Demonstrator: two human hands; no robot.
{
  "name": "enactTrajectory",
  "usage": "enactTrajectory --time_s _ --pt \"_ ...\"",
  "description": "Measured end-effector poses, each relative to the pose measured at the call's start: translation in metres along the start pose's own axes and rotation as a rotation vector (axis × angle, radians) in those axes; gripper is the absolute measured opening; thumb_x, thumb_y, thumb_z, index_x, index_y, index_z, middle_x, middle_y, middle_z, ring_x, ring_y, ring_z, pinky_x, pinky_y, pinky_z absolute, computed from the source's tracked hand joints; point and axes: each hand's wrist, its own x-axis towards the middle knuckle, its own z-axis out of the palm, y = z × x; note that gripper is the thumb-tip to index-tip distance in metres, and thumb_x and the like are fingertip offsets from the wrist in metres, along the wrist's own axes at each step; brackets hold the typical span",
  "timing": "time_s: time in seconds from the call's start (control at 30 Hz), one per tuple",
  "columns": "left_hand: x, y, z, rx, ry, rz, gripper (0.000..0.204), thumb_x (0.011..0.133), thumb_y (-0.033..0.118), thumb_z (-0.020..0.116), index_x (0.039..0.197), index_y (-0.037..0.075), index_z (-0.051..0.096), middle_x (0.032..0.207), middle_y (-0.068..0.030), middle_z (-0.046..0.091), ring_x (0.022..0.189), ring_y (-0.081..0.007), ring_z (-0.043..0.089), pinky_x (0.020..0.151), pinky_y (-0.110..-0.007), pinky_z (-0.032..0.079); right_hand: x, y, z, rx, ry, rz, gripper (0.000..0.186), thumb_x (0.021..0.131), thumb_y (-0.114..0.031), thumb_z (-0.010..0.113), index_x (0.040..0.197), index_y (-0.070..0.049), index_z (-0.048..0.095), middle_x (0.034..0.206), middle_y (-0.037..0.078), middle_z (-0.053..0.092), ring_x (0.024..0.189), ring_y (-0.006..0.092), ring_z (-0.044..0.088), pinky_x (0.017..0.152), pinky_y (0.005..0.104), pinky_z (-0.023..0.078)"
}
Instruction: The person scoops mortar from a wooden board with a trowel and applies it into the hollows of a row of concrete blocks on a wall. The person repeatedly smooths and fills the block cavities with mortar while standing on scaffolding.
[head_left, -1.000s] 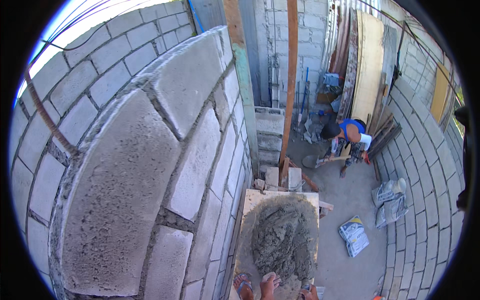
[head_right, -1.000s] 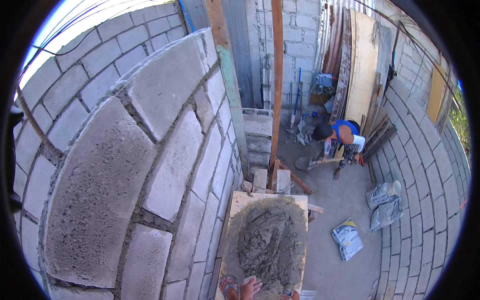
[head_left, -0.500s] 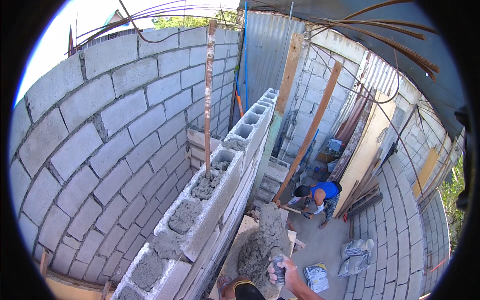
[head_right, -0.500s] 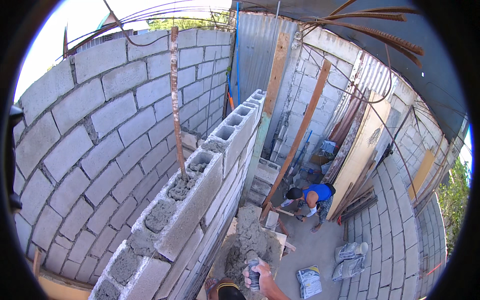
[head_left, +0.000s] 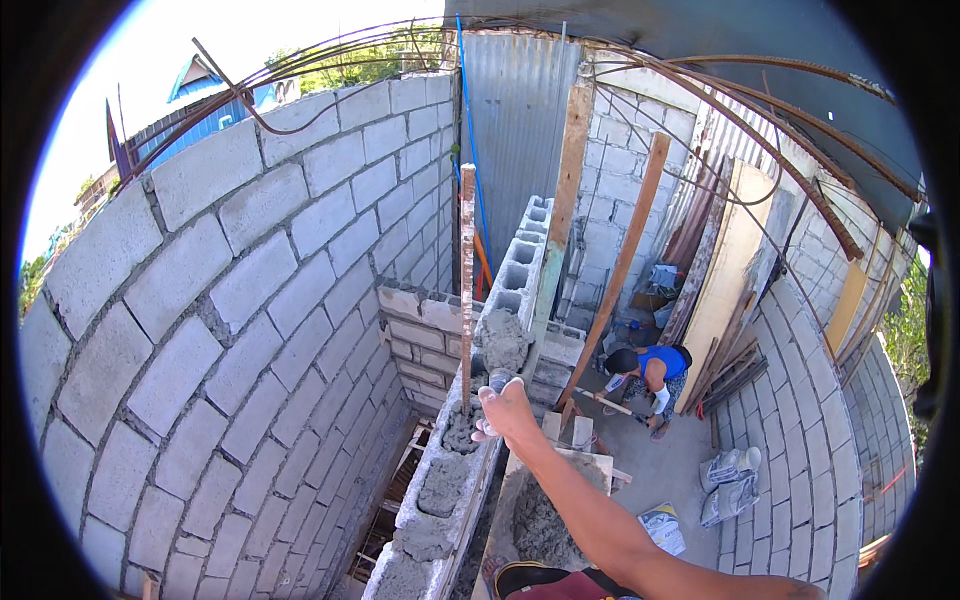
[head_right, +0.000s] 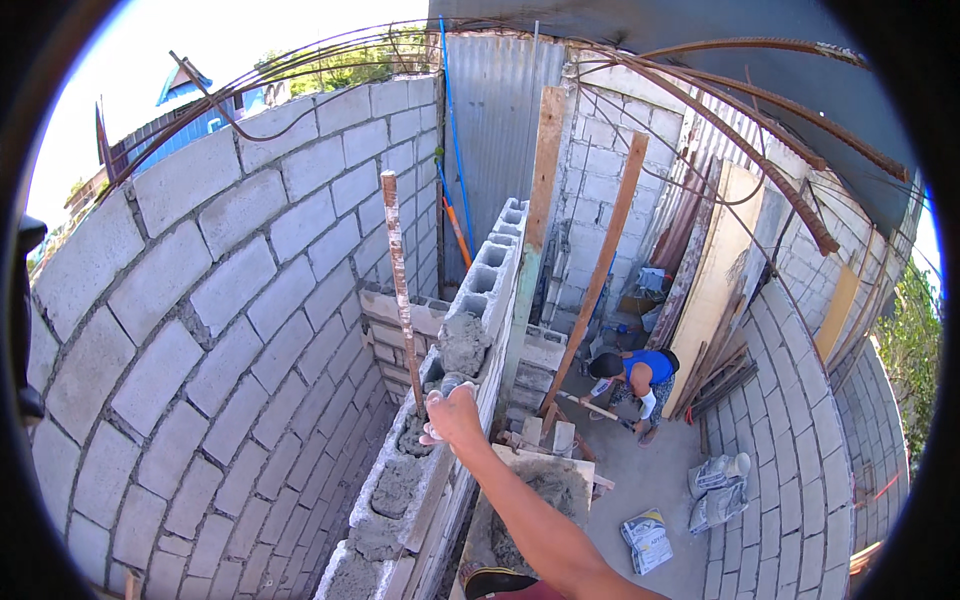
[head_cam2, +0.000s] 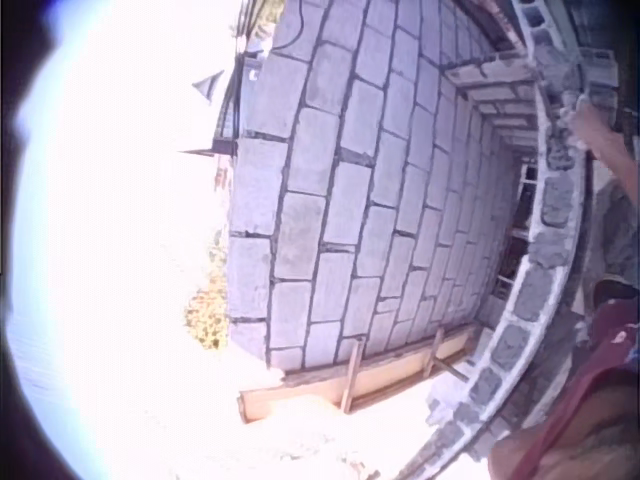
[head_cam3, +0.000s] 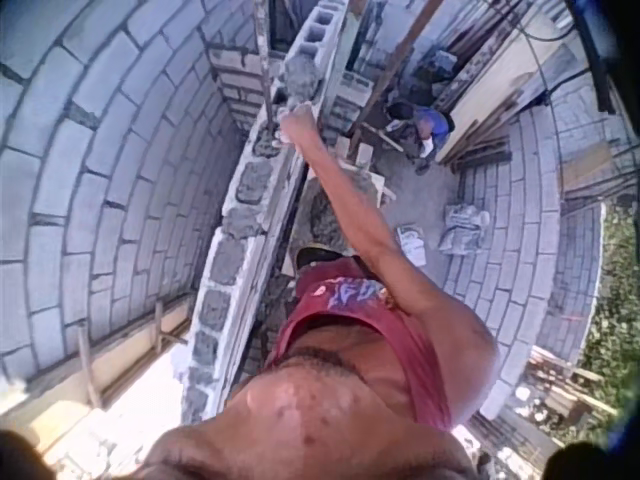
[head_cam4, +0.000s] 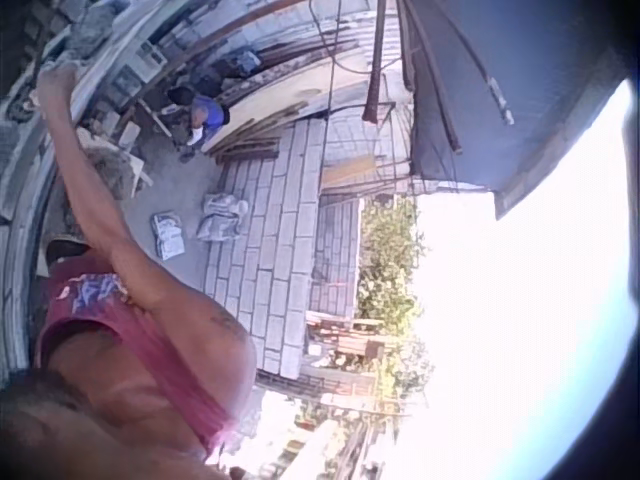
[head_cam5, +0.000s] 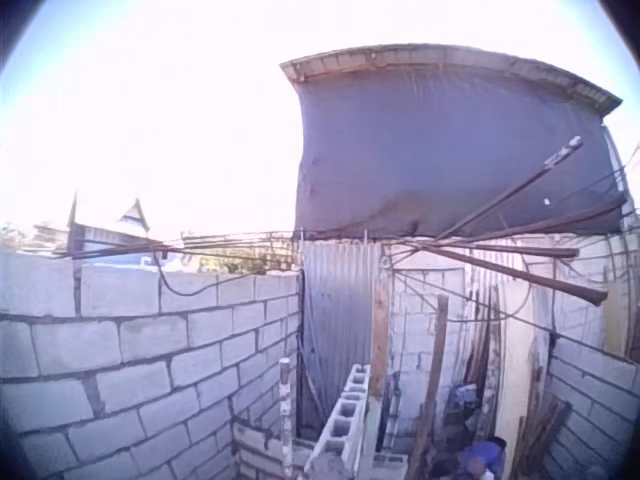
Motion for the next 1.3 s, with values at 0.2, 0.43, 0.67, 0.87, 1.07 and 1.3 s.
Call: enactTrajectory --time_s 0.2,0.43,0.67,0.87,1.07,1.3 --pt "-0.024 0.063 -0.009 0.007 -0.074 -0.003 0.049 0.09 0.04 0.068 0.12 0.009 0.044 0.118 -0.0129 0.055 0.109 -0.0296 0.055 0.091 -0.045 0.043 -0.082 0.024 -0.026 -0.526 -0.097 -0.077 0.053 0.095 -0.023 0.061 0.124 0.014 0.036 0.084 0.015 0.059 0.059 0.023 0.065 0.049 0.0391 0.057" --pt "-0.077 0.121 -0.022 -0.02 -0.084 -0.023 0.056 0.09 0.044 0.067 0.125 0.012 0.036 0.127 -0.0134 0.05 0.119 -0.031 0.049 0.098 -0.047 0.039 -0.076 -0.111 -0.103 -1.527 -0.082 -0.449 0.043 0.069 -0.007 0.071 0.111 -0.01 0.071 0.094 0.018 0.066 0.085 0.0367 0.069 0.066 0.049 0.052" --pt "-0.168 0.179 -0.044 -0.074 -0.069 -0.039 0.064 0.091 0.047 0.066 0.131 0.014 0.029 0.136 -0.0138 0.045 0.129 -0.0325 0.044 0.105 -0.05 0.034 0.038 -0.183 -0.037 -1.969 -0.484 -0.567 0.023 0.065 -0.009 0.075 0.088 -0.008 0.075 0.088 0.013 0.074 0.084 0.0313 0.073 0.067 0.0422 0.055" --pt "-0.279 0.259 -0.064 -0.168 0.004 0.086 0.07 0.091 0.05 0.066 0.135 0.017 0.022 0.144 -0.0142 0.04 0.137 -0.0337 0.039 0.111 -0.052 0.031 0.05 -0.234 -0.024 -2.161 -0.47 -0.535 0.031 0.066 -0.009 0.075 0.097 -0.014 0.078 0.091 0.01 0.075 0.087 0.029 0.073 0.069 0.0398 0.056" --pt "-0.173 0.299 -0.094 -0.186 0.341 0.401 0.037 0.097 0.034 0.061 0.088 -0.001 0.066 0.087 -0.0082 0.069 0.089 -0.0157 0.065 0.085 -0.031 0.047 0.065 -0.174 0.007 -2.267 -0.692 -0.569 0.021 0.068 -0.011 0.071 0.087 -0.004 0.075 0.087 0.016 0.074 0.084 0.0327 0.072 0.072 0.0444 0.055" --pt "0.001 0.325 -0.046 0.182 -0.101 0.297 0.03 0.097 0.026 0.065 0.108 -0.001 0.066 0.102 -0.0083 0.069 0.095 -0.0118 0.062 0.087 -0.031 0.05 0.045 -0.237 -0.147 -1.527 -0.403 -0.517 0.055 0.071 -0.02 0.074 0.121 0.002 0.066 0.102 0.018 0.072 0.095 0.031 0.069 0.087 0.0409 0.052"
